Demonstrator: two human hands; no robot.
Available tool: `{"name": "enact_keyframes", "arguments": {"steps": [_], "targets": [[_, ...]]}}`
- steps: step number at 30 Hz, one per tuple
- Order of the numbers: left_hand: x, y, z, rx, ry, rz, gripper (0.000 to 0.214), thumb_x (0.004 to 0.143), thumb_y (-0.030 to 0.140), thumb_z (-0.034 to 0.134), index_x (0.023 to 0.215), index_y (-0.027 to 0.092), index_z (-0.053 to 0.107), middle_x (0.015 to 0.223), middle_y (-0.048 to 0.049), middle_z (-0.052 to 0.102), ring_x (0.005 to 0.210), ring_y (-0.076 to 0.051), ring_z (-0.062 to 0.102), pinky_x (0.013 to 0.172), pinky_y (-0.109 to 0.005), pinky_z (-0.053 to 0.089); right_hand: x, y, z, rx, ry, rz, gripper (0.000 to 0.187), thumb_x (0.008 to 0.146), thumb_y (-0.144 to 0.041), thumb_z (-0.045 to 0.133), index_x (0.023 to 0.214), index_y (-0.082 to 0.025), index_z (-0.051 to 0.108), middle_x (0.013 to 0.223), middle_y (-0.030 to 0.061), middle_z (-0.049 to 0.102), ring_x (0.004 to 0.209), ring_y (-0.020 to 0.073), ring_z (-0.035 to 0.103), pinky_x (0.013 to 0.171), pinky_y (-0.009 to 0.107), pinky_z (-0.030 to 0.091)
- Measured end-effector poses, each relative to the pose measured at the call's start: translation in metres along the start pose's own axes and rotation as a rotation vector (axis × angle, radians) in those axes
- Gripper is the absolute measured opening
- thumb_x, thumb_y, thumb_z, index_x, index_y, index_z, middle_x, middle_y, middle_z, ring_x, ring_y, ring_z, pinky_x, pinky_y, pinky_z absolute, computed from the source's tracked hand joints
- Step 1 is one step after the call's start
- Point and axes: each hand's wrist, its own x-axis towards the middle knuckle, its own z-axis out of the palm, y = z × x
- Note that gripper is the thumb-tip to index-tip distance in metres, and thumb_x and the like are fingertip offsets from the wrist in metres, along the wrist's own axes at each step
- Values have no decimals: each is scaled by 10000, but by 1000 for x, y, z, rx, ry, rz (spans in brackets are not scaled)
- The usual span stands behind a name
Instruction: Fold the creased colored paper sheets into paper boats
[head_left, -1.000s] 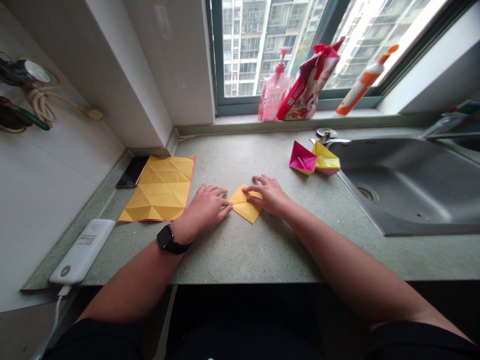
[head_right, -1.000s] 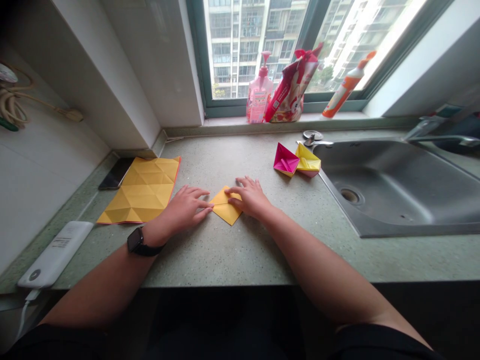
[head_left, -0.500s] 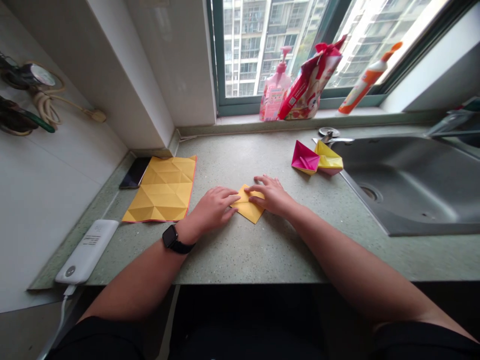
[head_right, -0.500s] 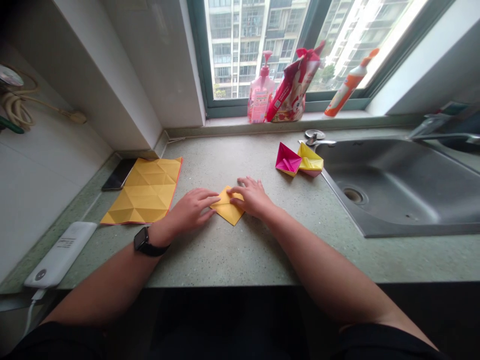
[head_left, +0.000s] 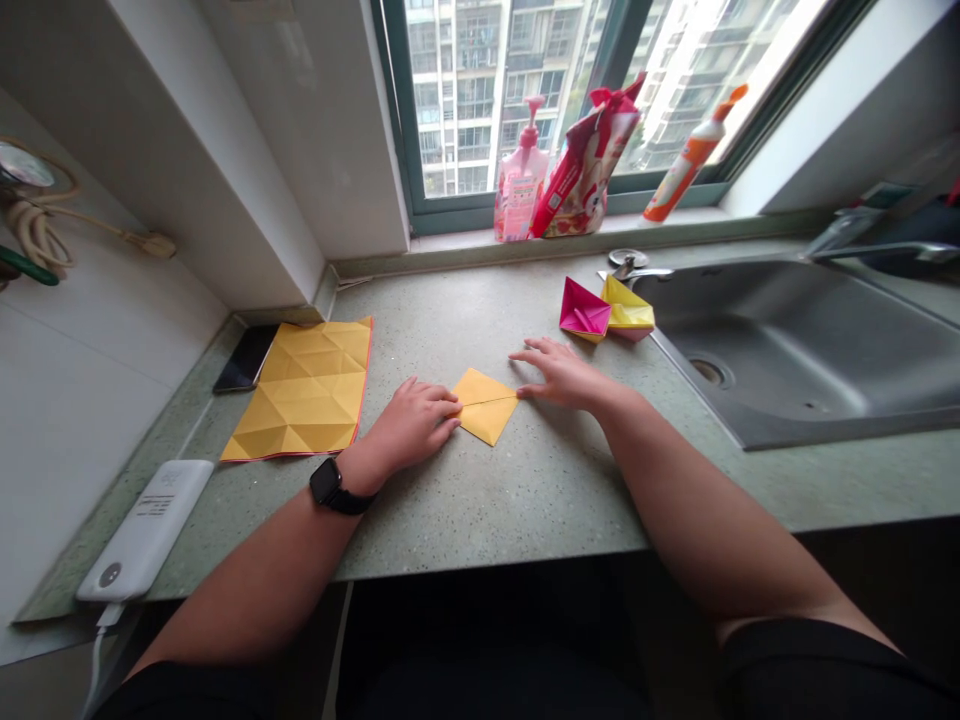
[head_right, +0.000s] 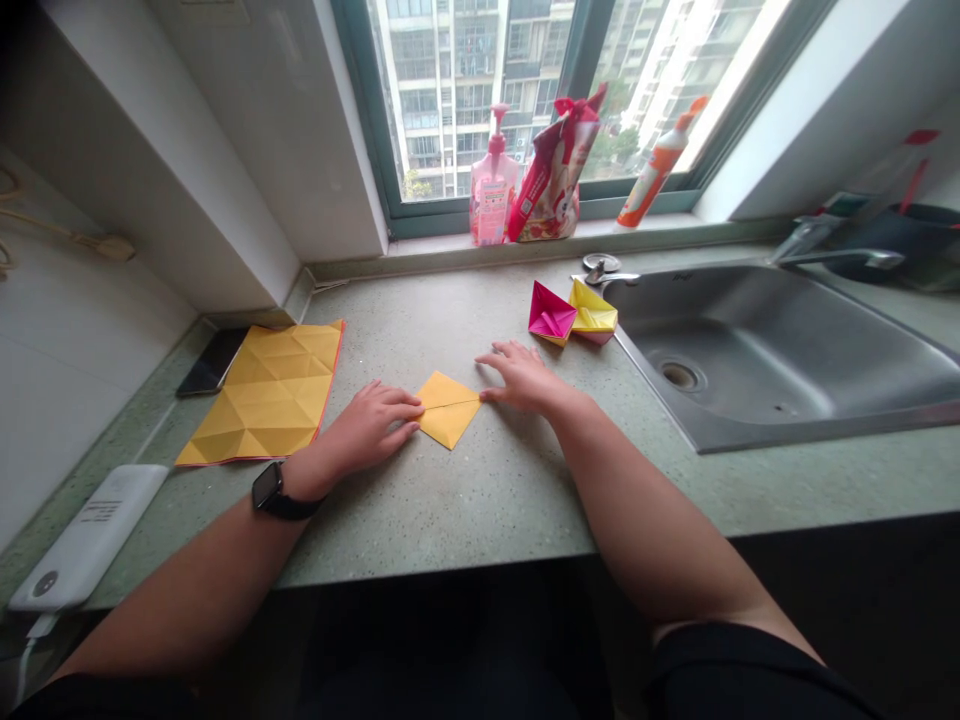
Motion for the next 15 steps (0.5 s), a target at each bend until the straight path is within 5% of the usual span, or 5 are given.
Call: {"name": "enact_keyframes", "arguments": {"steps": [6,12,15], "targets": [[-3,-3,0,7,31,28,229,1059,240,636,1200,258,815,1340,-92,771,1210,-264,723,1293,-673,353,-1,-10,-5,64,39,-134,198,955,-372,804,1133,-295,841,1537,113,677,1467,336,606,1247,575,477],[-5,-6,3,19,61,41,205,1044,238,673,1199,258,806,1303,-84,769,1178,-269,727,1287,-679,373,-1,-32,6,104,85,-163,50,912,-256,802,961,-264,812,1376,108,753,1338,315,683,1204,556,497],[-4,-8,3,-12,183,38,220,1061,241,656,1230,264,793,1286,-80,764,1180,-266,721,1241,-603,466,0,-36,4,225,111,-134,55,907,-265,763,958,-253,781,1308,104,770,1265,300,709,1163,524,522]]}}
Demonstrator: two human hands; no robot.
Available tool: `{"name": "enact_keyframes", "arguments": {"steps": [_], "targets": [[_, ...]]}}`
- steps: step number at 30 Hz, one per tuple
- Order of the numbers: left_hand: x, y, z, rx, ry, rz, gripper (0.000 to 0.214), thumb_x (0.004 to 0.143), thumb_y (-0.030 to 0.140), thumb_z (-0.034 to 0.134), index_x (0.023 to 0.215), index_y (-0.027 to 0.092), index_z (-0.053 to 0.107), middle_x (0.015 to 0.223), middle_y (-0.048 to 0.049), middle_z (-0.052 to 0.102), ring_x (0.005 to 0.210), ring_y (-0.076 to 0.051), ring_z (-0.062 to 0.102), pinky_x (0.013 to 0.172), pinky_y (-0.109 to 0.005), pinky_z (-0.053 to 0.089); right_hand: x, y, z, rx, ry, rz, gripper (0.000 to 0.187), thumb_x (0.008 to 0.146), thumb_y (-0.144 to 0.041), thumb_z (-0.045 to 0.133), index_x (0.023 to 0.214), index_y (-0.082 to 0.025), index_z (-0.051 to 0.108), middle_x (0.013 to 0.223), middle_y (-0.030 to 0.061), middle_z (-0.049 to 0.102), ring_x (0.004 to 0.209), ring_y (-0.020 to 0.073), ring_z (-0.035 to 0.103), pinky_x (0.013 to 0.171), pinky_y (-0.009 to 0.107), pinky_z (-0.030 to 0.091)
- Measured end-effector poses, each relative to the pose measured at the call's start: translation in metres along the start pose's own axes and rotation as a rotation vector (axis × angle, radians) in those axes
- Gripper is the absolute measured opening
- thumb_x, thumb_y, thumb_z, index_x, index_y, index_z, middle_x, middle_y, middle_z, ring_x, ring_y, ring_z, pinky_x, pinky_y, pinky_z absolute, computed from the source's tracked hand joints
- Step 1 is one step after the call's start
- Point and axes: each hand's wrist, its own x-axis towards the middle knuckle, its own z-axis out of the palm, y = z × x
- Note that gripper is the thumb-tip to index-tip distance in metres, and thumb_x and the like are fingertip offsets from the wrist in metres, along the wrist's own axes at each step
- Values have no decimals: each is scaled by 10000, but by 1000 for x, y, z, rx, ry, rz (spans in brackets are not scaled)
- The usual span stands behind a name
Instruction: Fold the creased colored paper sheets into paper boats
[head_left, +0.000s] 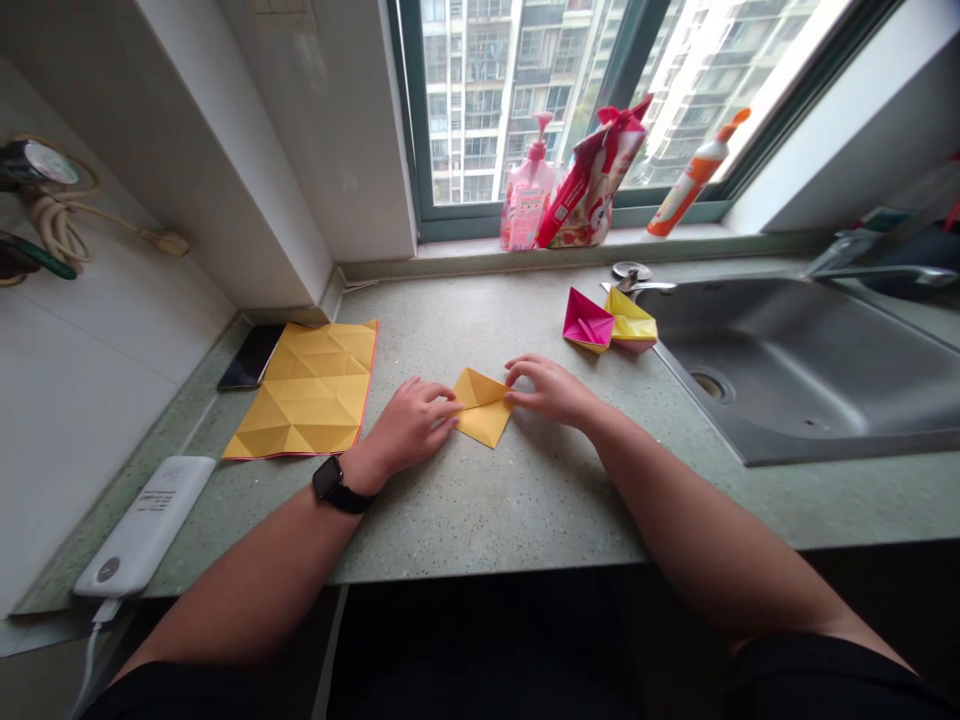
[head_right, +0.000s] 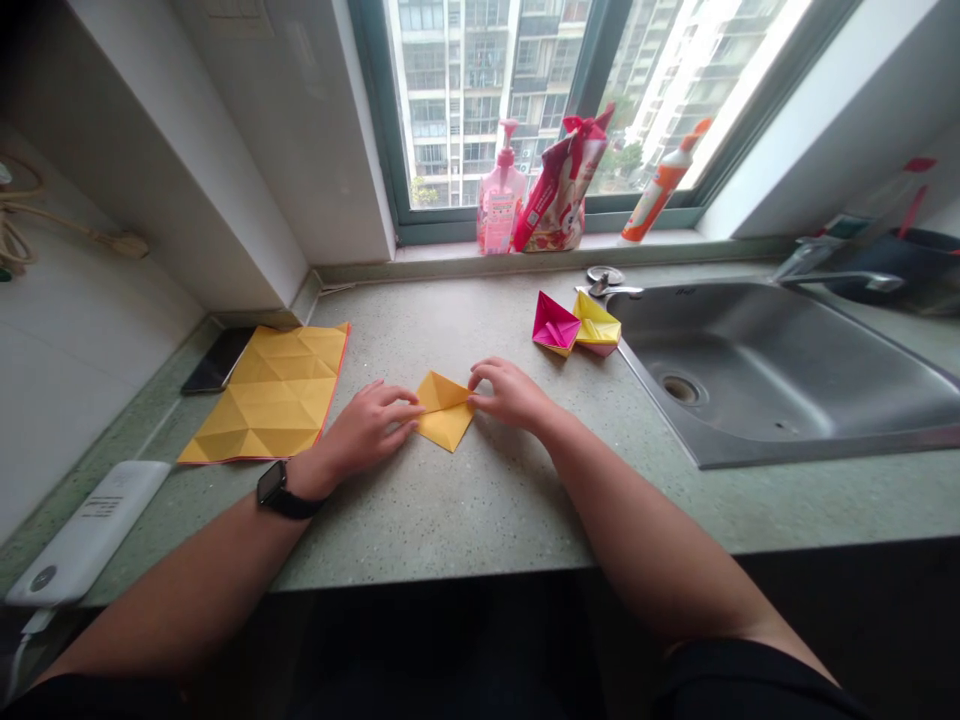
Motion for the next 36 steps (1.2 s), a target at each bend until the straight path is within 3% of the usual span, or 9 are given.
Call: {"name": "enact_keyframes", "arguments": {"steps": [4,8,15,19,21,26,29,32,36], "targets": [[0,4,-9,1,319,-56,418,1091,308,642,1508,283,628,1448,-123,675,1352,-300,644,1184,-521,542,-3,-19,-5,187,95,-49,114,946,-316,661,991,-250,743,1103,70,802,1076,276,748,1034,473,581],[-3,13,-20,47,443,-31,606,1076,378,693,1634,283,475,1535,-151,608,1426,-325,586,1230,-532,498,-15,-53,-6,173,271,-194,72,965,-280,626,961,-266,697,1006,58,781,970,253,736,926,420,594],[-5,13,-22,81,553,60,92,1060,227,717,1090,290,778,1101,-39,727,1049,-225,662,993,-403,554,-28,-76,-1,45,398,-424,43,1024,-304,655,1045,-309,692,1105,66,774,1089,288,724,1013,510,598],[-2,8,-21,-118,666,58,72,1036,177,740,1042,249,735,995,-14,703,922,-181,677,873,-335,574,-21,-57,-1,60,541,-520,589,932,-460,849,1442,-304,598,1339,133,725,1265,371,680,1075,607,590],[-1,7,-20,-241,702,28,66,1041,191,737,1003,238,709,996,-17,700,937,-179,697,877,-331,586,-17,-47,-1,89,546,-494,690,915,-487,874,1501,-300,562,1360,143,715,1275,377,682,1076,610,600],[1,8,-13,-572,634,27,186,1045,373,761,978,233,659,1039,-56,715,997,-216,752,920,-386,631,-12,-40,6,249,477,-470,517,959,-413,834,1418,-295,629,1286,115,757,1179,307,742,974,508,658],[1,12,-11,-652,552,37,232,1040,413,768,976,227,646,1049,-67,710,1011,-223,766,917,-388,640,-12,-45,11,290,410,-513,225,986,-352,798,1186,-273,734,1112,82,792,1006,251,773,881,422,659],[2,15,-10,-567,512,20,215,1073,397,720,969,224,646,1034,-67,718,1028,-224,754,942,-396,624,-12,-48,13,296,395,-530,25,1002,-285,758,1001,-260,757,955,51,790,843,208,763,788,361,634],[2,11,-10,-310,551,-18,287,1047,460,751,1191,228,663,1183,-100,724,1163,-265,698,1063,-467,586,-11,-43,10,223,493,-463,46,981,-238,730,949,-261,753,924,49,787,822,217,751,773,363,610]]}}
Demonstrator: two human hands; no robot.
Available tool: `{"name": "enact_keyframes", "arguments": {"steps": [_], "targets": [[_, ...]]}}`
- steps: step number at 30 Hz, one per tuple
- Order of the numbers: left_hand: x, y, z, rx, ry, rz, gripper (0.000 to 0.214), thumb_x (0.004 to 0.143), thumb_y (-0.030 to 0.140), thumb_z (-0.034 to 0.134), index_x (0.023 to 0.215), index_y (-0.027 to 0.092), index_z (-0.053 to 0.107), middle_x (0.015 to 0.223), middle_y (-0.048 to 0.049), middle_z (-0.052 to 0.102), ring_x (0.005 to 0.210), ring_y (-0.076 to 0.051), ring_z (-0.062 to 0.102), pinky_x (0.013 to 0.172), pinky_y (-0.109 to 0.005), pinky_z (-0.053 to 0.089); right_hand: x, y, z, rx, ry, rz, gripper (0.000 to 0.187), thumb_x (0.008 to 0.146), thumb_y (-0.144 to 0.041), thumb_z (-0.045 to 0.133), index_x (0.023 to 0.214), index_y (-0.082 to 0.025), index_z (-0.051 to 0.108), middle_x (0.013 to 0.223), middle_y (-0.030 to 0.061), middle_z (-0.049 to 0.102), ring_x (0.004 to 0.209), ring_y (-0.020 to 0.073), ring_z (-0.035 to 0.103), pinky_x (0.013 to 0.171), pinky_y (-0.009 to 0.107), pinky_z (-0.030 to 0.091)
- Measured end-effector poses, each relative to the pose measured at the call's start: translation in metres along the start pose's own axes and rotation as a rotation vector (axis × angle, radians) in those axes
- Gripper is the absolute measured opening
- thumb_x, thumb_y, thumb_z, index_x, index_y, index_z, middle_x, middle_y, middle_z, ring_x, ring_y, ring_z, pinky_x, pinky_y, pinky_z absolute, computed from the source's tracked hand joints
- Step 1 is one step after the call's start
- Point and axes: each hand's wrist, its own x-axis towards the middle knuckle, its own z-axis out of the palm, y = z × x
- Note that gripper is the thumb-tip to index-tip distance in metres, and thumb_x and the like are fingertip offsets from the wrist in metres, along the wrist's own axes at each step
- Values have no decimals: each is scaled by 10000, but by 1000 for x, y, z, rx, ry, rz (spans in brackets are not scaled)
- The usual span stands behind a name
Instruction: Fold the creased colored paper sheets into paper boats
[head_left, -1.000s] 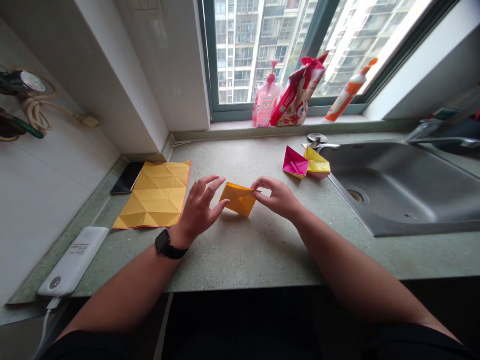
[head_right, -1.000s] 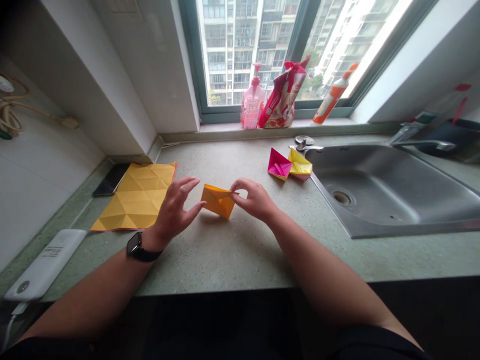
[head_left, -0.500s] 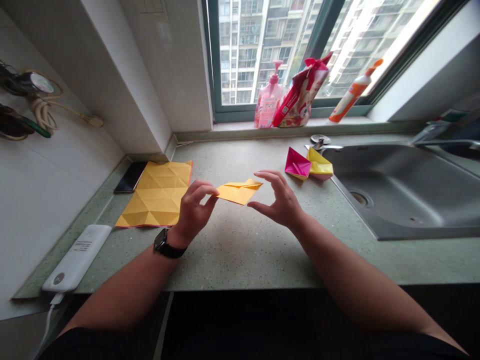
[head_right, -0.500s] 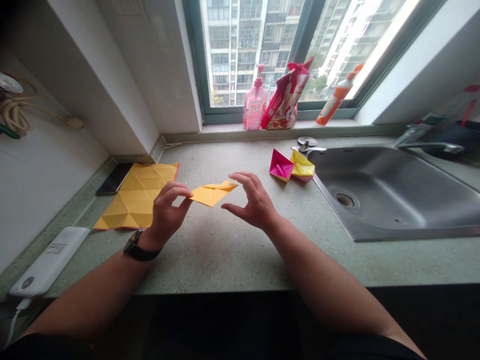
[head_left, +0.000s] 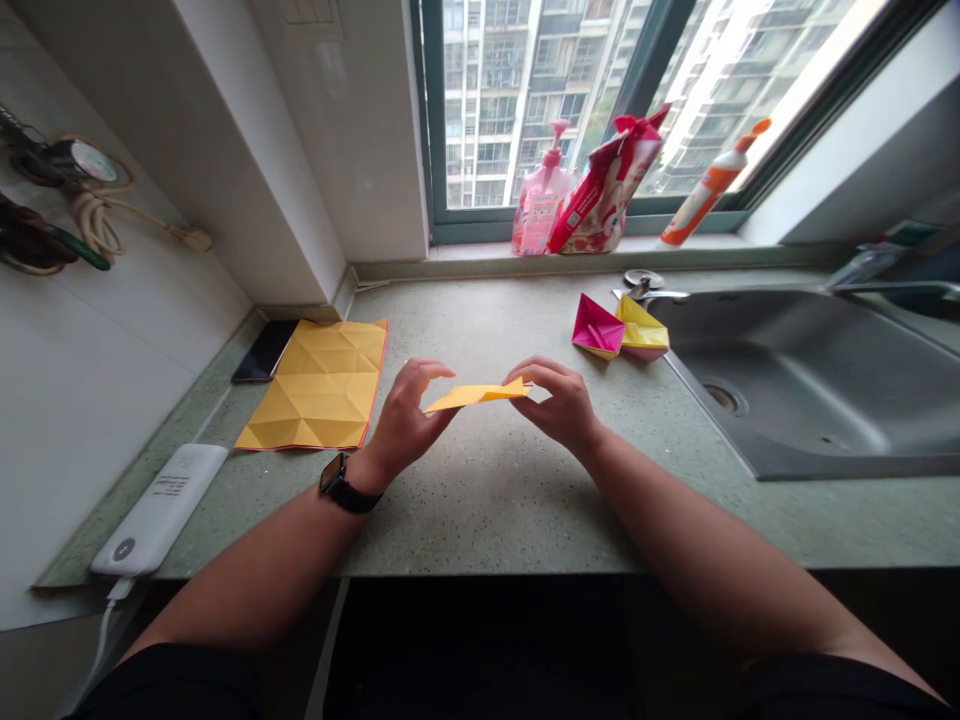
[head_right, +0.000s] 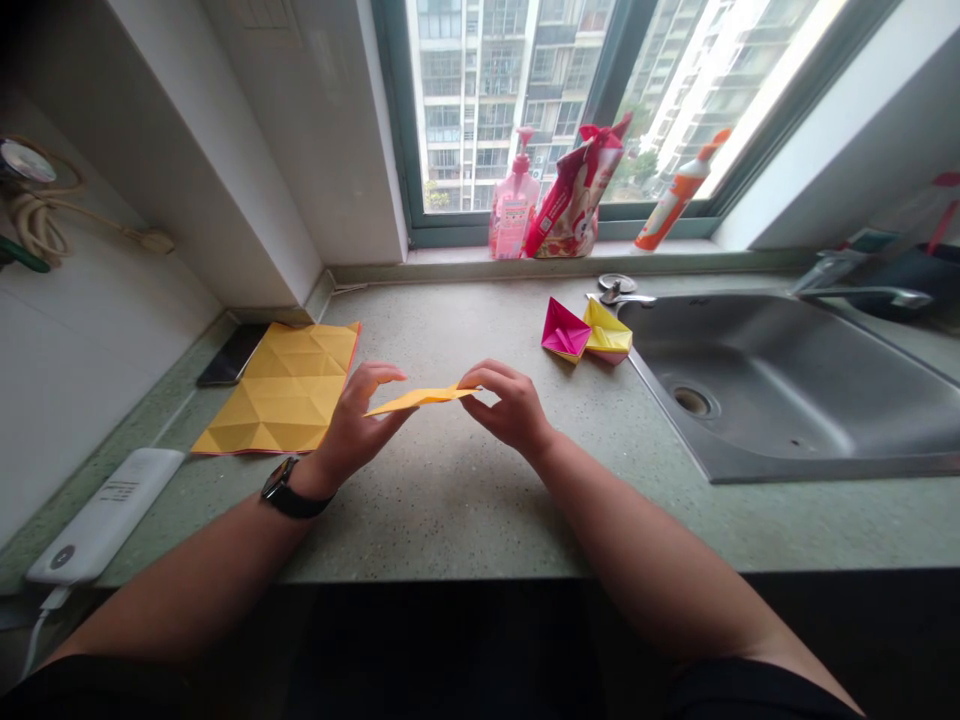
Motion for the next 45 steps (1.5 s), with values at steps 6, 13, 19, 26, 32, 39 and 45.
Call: {"name": "enact_keyframes", "arguments": {"steps": [6,13,19,26,32,39,45], "targets": [[0,1,-5,127,49,117,326,1030,343,782,1307,251,638,1305,-99,701,1232,-266,668,1102,-474,555,-1,16,-9,-236,-8,24,85,956,-198,701,916,-258,746,944,56,779,837,234,735,760,364,579],[0,-6,-3,315,-188,-2,65,1031,193,693,989,238,715,1069,-55,764,1037,-253,690,952,-422,529,-6,25,-4,-342,-204,63,225,940,-166,698,1121,-268,786,1109,87,781,1008,280,714,901,434,590],[-3,-13,4,309,-443,-127,152,956,74,651,964,220,690,1011,-48,769,954,-236,706,875,-374,537,-8,24,0,-327,-417,40,348,949,-159,727,1259,-306,788,1190,80,787,1077,276,708,978,469,586],[-6,-11,5,235,-452,-110,286,943,144,734,1213,228,692,1169,-73,781,1051,-253,734,934,-394,593,-11,19,2,-298,-552,61,396,943,-164,761,1311,-307,794,1166,65,839,1035,259,774,948,429,603],[-5,-6,4,233,-496,-44,201,1012,141,639,1139,235,762,1156,-79,767,1008,-237,741,860,-357,598,-10,15,2,-287,-590,76,271,970,-190,747,1170,-339,853,1126,29,860,951,231,801,856,371,601],[-6,-4,3,222,-490,-85,187,1063,192,603,1082,240,782,1078,-62,783,933,-216,747,798,-313,575,-8,13,1,-252,-580,44,187,977,-189,720,1041,-305,852,1012,31,859,893,227,789,826,365,577],[-7,1,5,165,-438,-155,169,1057,189,596,1026,229,757,989,-49,806,872,-217,741,782,-316,536,-9,9,1,-219,-601,103,147,1003,-223,660,975,-275,795,915,17,802,807,183,709,741,307,488]]}}
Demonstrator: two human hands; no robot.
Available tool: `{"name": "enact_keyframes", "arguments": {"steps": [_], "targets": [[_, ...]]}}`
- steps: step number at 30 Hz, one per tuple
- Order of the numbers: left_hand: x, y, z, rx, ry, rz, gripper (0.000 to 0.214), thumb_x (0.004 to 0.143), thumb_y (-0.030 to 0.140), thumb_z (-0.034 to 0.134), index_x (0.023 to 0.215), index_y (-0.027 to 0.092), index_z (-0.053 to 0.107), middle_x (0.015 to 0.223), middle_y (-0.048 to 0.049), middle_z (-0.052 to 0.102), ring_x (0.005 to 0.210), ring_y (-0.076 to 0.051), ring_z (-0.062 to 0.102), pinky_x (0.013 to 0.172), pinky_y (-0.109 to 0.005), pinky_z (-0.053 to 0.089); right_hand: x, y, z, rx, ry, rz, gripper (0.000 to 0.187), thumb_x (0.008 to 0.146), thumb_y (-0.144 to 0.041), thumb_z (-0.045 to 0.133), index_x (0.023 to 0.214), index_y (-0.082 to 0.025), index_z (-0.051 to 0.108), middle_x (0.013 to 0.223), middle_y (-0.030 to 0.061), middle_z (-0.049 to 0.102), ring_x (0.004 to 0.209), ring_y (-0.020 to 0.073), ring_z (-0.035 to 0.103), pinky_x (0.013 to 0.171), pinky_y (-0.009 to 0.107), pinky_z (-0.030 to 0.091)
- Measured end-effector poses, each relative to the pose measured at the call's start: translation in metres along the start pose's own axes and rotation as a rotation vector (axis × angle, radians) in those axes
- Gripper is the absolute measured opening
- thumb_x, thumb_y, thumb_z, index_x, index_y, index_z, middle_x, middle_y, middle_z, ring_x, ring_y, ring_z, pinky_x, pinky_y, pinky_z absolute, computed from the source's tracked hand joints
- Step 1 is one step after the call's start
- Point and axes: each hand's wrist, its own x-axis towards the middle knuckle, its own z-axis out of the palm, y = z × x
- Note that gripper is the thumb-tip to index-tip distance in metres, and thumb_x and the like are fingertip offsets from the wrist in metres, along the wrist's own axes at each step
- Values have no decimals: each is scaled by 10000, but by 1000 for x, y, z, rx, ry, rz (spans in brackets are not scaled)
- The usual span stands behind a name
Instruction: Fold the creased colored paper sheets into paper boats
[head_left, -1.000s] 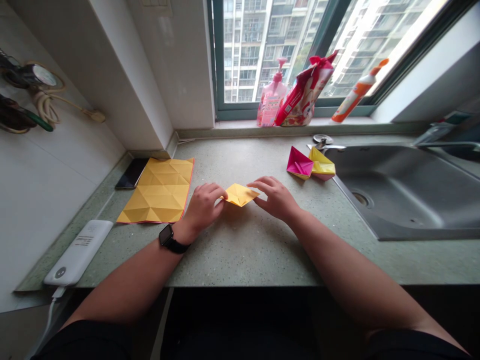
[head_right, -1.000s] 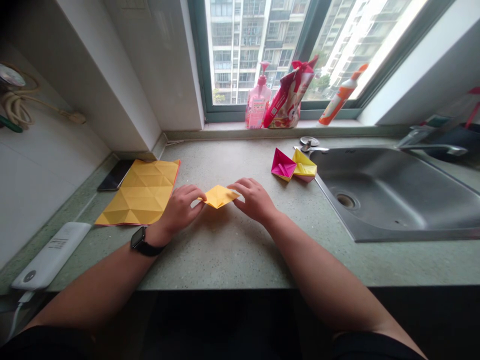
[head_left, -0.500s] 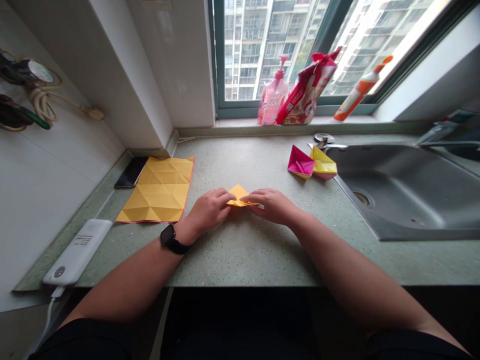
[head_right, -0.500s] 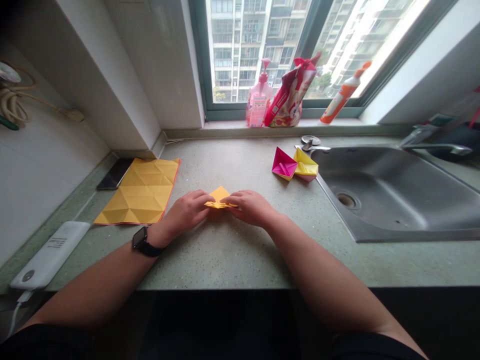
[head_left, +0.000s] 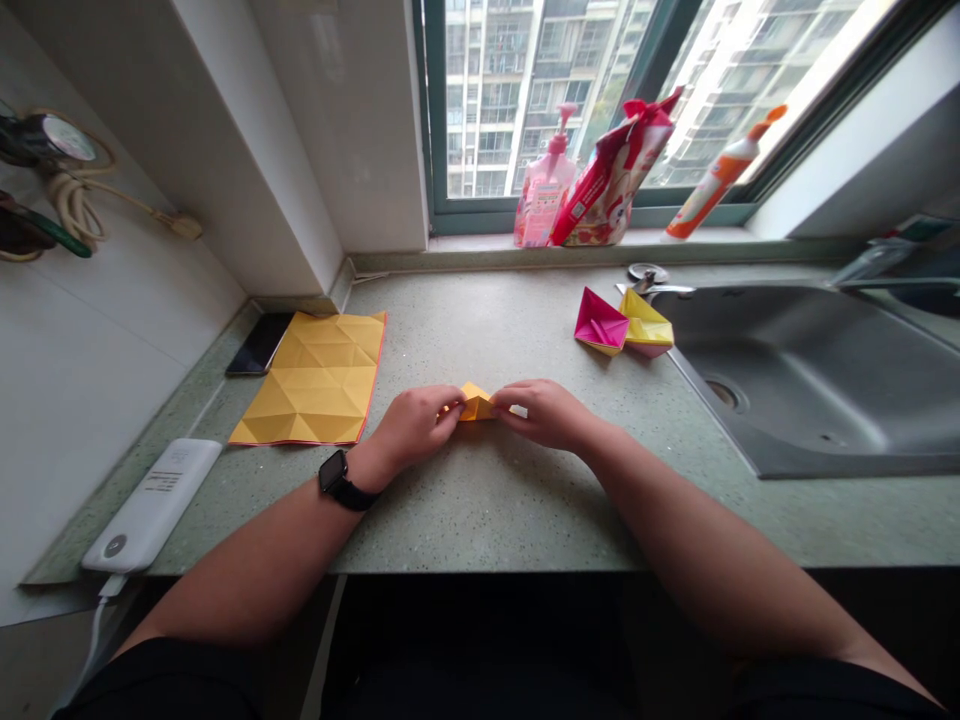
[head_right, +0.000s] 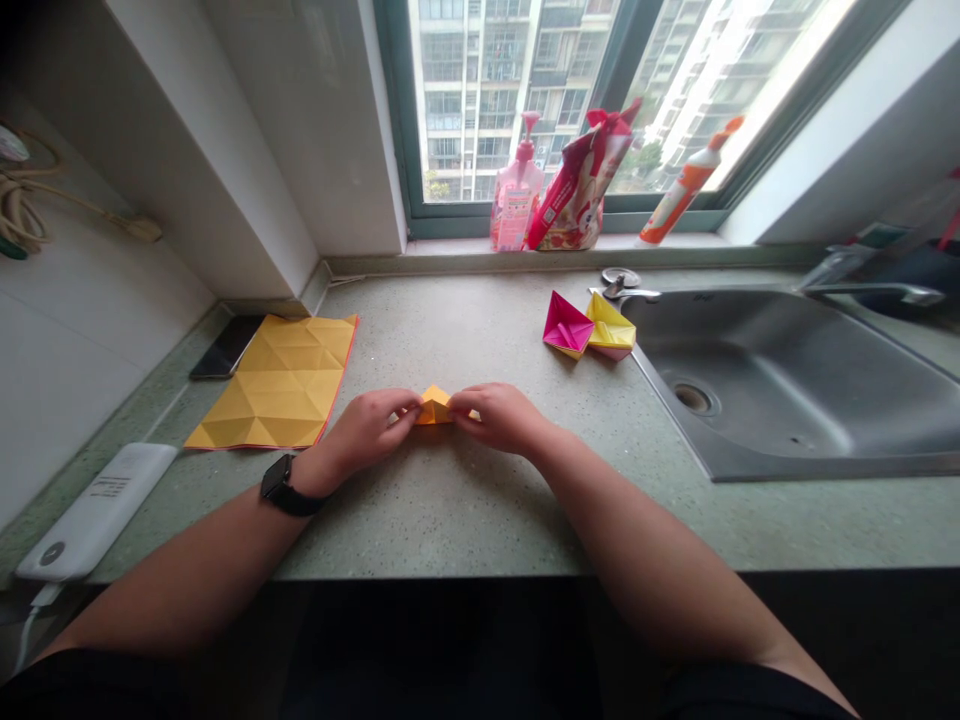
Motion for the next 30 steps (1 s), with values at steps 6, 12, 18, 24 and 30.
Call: {"name": "enact_keyframes", "arguments": {"steps": [6,12,18,24,30], "targets": [[4,-2,5,-4,-23,-74,180,1072,211,572,986,219,729,859,-32,764,742,-204,686,721,-311,505,6,-4,6,21,-13,148,229,1041,-311,625,841,-252,721,787,2,712,713,165,609,677,307,395],[12,-10,15,89,-8,-91,165,1073,249,587,953,217,696,876,-53,752,786,-234,689,768,-349,525,13,-4,16,-59,39,304,233,1030,-331,641,820,-254,707,828,31,730,748,195,631,669,334,386],[16,-19,23,222,-1,-94,78,1045,276,669,1054,215,717,955,-65,782,891,-257,723,845,-376,547,18,-8,22,-130,84,390,132,1016,-325,687,918,-250,734,934,52,746,806,213,654,687,340,418],[15,-21,23,222,24,1,166,1042,214,660,1191,179,724,1133,-111,761,1058,-278,710,953,-429,574,19,-7,29,-194,129,359,67,1003,-301,722,995,-251,766,1023,93,732,967,275,651,838,393,475],[14,-19,19,44,-85,232,192,1044,143,632,1068,240,796,1194,-85,767,1092,-242,714,995,-415,594,16,1,36,-171,190,340,60,990,-308,748,1021,-269,781,1216,123,710,1136,328,627,976,485,494]]}}
